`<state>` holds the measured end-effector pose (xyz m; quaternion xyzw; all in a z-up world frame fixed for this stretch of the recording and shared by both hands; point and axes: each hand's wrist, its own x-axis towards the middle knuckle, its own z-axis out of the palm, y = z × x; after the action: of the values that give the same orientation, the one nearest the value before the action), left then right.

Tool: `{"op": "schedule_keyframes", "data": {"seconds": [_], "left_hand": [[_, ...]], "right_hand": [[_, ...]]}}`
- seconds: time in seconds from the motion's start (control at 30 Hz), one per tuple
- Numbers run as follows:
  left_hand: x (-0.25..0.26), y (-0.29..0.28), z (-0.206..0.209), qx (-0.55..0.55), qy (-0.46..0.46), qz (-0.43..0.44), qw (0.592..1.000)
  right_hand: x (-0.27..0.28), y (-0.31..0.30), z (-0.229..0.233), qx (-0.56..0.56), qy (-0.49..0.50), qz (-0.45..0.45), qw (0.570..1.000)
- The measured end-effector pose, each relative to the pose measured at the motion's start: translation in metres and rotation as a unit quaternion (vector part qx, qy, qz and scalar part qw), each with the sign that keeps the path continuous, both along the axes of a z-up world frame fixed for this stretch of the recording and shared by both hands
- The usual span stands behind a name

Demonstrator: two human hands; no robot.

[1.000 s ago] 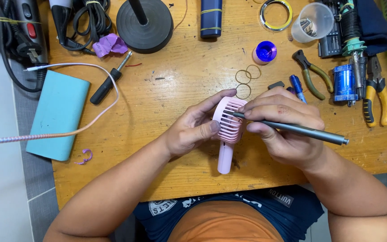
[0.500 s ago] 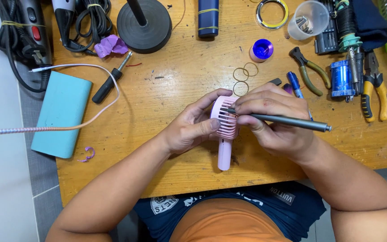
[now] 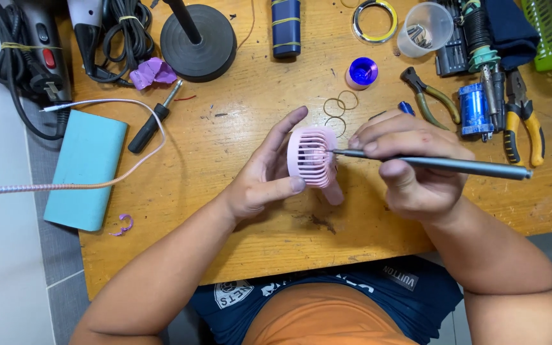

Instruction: Cleaning and disassembling a small handheld pink fan using a small tool on a workbench.

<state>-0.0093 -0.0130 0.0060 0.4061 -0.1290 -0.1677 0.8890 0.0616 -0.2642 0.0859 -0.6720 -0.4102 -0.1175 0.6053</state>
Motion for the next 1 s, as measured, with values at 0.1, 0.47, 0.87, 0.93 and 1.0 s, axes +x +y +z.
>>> {"op": "schedule_keyframes", "data": {"seconds": [0.1,0.47,0.87,0.93,1.0], "left_hand": [[-0.001,0.002,0.021,-0.036,0.037,-0.001,0.999],[0.002,0.008,0.002,0.043,-0.041,-0.012,0.998],[-0.004,-0.002,-0.016,-0.162,0.069,0.024,0.984],[-0.002,-0.003,-0.018,-0.188,0.080,0.020,0.979],[0.000,-0.004,-0.019,-0.192,0.097,0.027,0.976]], "right_hand": [[-0.002,-0.005,-0.012,0.016,0.057,-0.045,0.997],[-0.014,0.004,-0.003,-0.022,0.125,0.001,0.992],[-0.021,0.012,-0.012,-0.047,0.000,0.009,0.999],[-0.023,0.014,-0.008,-0.057,-0.005,0.002,0.998],[-0.025,0.016,-0.004,-0.077,0.030,0.013,0.996]]}}
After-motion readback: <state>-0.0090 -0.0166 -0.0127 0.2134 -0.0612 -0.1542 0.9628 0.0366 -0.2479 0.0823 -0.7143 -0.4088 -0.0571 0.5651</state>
